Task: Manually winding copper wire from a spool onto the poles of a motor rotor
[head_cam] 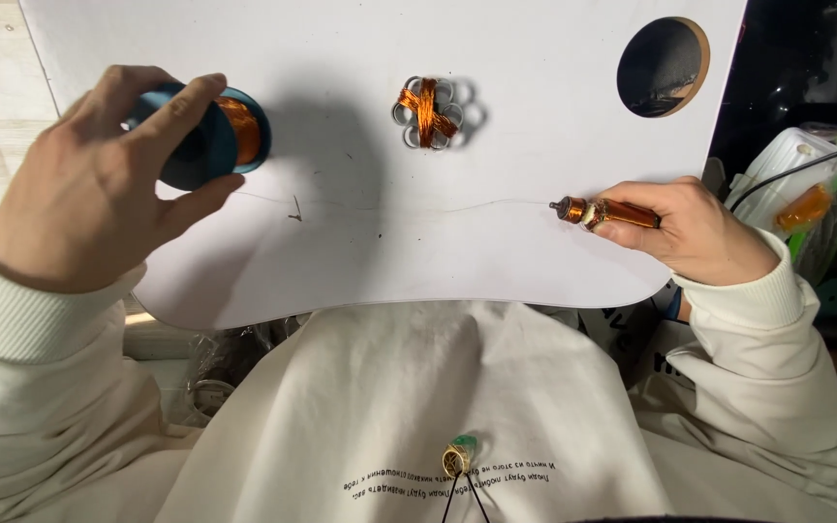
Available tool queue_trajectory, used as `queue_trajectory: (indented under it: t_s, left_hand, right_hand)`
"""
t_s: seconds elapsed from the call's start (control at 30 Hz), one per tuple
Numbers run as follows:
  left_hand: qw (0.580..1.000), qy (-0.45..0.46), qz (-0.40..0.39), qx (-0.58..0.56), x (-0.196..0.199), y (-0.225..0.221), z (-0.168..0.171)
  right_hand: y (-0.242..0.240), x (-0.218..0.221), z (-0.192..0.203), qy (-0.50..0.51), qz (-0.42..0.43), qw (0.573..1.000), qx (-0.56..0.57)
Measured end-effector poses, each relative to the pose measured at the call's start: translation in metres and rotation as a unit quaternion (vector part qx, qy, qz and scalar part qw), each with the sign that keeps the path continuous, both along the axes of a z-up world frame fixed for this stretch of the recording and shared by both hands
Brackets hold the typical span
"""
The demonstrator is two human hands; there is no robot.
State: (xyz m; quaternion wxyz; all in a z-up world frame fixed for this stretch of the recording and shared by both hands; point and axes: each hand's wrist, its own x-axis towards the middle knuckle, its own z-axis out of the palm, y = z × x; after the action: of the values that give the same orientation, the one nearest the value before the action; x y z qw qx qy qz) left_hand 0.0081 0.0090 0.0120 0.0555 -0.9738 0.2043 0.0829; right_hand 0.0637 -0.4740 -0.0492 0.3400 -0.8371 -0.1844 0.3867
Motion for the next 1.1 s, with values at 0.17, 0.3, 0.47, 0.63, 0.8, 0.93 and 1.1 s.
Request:
queue_trajectory:
  t_s: [0.17, 0.3, 0.47, 0.63, 0.8, 0.93, 1.1]
  left_hand:
    - [1.0, 0.003, -0.008, -0.023, 0.0, 0.007, 0.003]
    - [0.998, 0.001, 0.027, 0.048, -0.006, 0.011, 0.001]
    - [0.999, 0.037, 0.011, -0.011, -0.008, 0.028, 0.0]
    - [0.993, -0.072, 0.013, 0.094, -0.013, 0.025, -0.002]
    - [0.972, -0.122, 0.044, 0.195, -0.019, 0.027, -0.003]
    - [0.997, -0.069, -0.019, 0.041, -0.013, 0.045, -0.001]
    - [0.999, -0.037, -0.011, 0.038, -0.016, 0.046, -0.002]
  right_hand:
    - [-0.006, -0.001, 0.0, -0.004, -0.013, 1.0, -0.003]
    - [-0.01, -0.002, 0.0, -0.008, -0.012, 1.0, -0.013]
    - [-0.028, 0.0, -0.003, 0.019, -0.009, 0.999, -0.029]
    - [-0.033, 0.001, 0.005, 0.011, -0.02, 0.994, -0.109]
    - [-0.051, 0.0, 0.001, 0.012, -0.015, 0.991, -0.134]
    - [-0.068, 0.0, 0.001, 0.0, -0.022, 0.99, -0.138]
    - [-0.086, -0.004, 0.007, -0.003, -0.06, 0.987, -0.146]
